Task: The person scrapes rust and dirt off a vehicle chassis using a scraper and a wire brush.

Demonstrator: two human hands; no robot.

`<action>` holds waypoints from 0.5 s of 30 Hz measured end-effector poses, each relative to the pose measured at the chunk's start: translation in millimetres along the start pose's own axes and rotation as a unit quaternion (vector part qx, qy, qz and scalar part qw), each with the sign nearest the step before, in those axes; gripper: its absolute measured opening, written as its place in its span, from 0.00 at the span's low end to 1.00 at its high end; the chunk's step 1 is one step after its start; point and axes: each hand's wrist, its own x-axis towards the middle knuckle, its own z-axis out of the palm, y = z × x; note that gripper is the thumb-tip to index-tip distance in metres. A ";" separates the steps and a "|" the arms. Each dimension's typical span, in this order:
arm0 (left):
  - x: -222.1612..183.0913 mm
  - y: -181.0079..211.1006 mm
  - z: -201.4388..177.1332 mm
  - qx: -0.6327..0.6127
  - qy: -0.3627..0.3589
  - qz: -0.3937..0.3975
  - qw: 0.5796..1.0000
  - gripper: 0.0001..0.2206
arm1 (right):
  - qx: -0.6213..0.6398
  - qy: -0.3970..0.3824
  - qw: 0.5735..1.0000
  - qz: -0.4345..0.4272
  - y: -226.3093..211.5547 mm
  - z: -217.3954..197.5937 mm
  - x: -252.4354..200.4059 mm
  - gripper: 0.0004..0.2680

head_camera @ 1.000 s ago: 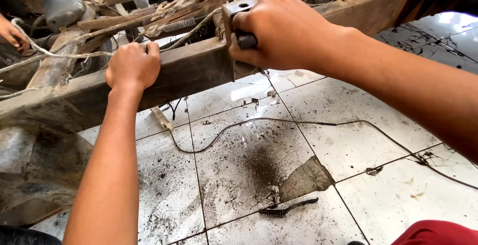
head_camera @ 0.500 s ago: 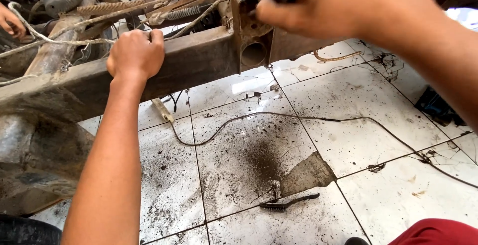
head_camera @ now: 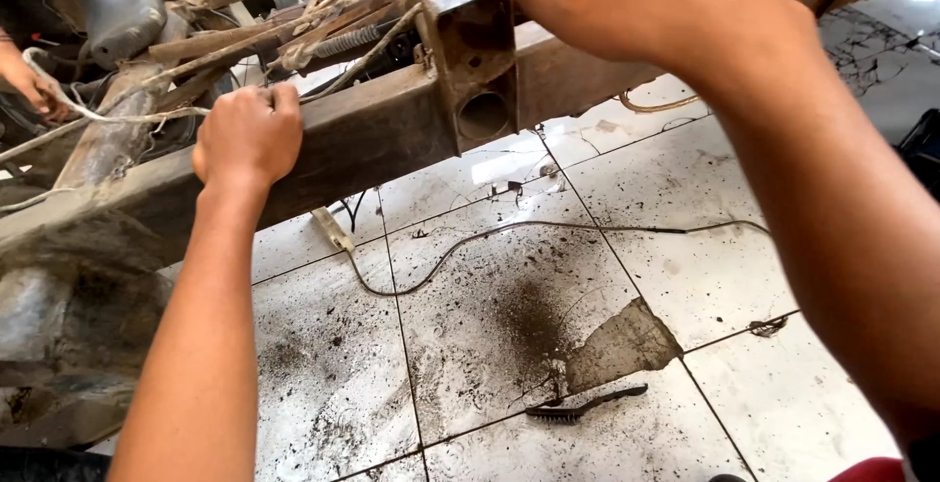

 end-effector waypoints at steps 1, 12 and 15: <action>-1.0 0.8 -1.8 -0.001 -0.002 -0.001 1.000 0.26 | 0.016 -0.030 0.998 0.052 -2.4 1.8 4.4 0.13; -6.8 11.7 -7.3 0.009 0.007 -0.013 1.000 0.24 | 0.020 0.083 0.962 -0.260 61.1 89.1 -60.3 0.13; -3.8 12.3 -1.7 0.010 0.023 0.001 1.000 0.23 | 0.070 0.086 0.964 -0.241 68.3 80.7 -77.8 0.13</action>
